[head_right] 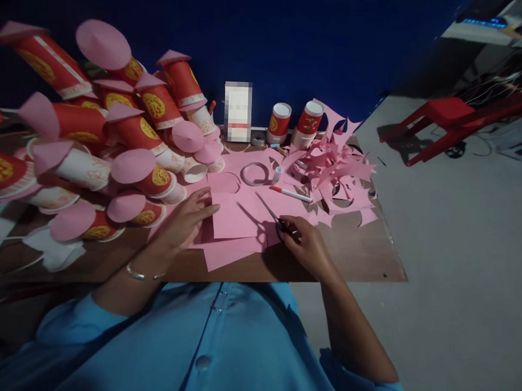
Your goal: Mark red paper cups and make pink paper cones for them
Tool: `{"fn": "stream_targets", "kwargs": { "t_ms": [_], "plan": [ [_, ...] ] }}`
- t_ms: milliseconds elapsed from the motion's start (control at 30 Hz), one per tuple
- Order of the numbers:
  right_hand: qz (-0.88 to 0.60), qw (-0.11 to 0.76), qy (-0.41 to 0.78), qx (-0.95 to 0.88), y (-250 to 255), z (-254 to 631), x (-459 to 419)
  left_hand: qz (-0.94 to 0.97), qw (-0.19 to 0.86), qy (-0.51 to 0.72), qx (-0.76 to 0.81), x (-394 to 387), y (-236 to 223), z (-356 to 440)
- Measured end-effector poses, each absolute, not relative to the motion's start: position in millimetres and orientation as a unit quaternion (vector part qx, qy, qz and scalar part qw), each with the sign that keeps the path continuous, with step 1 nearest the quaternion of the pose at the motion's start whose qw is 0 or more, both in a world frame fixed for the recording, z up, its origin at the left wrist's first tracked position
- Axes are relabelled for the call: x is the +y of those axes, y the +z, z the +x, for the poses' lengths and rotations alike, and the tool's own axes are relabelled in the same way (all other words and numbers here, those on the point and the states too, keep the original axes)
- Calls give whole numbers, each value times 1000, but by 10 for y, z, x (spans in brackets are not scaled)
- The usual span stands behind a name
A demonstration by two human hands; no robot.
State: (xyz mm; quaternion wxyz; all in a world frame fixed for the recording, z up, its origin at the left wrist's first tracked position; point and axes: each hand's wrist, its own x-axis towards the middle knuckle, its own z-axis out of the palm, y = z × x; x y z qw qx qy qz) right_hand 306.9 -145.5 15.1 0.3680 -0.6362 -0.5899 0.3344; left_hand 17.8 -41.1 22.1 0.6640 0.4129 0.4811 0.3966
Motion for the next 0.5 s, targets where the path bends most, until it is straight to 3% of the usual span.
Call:
{"fn": "stream_targets", "kwargs": {
  "t_ms": [100, 200, 500],
  "plan": [
    [-584, 451, 470, -485, 97, 3013, -1498, 367, 695, 407, 465, -551, 297, 210],
    [-555, 469, 545, -419, 48, 2966, -1530, 374, 703, 383, 468, -642, 349, 228],
    [-552, 492, 527, -420, 119, 2906, -1474, 381, 719, 324, 482, -688, 288, 212]
  ]
}}
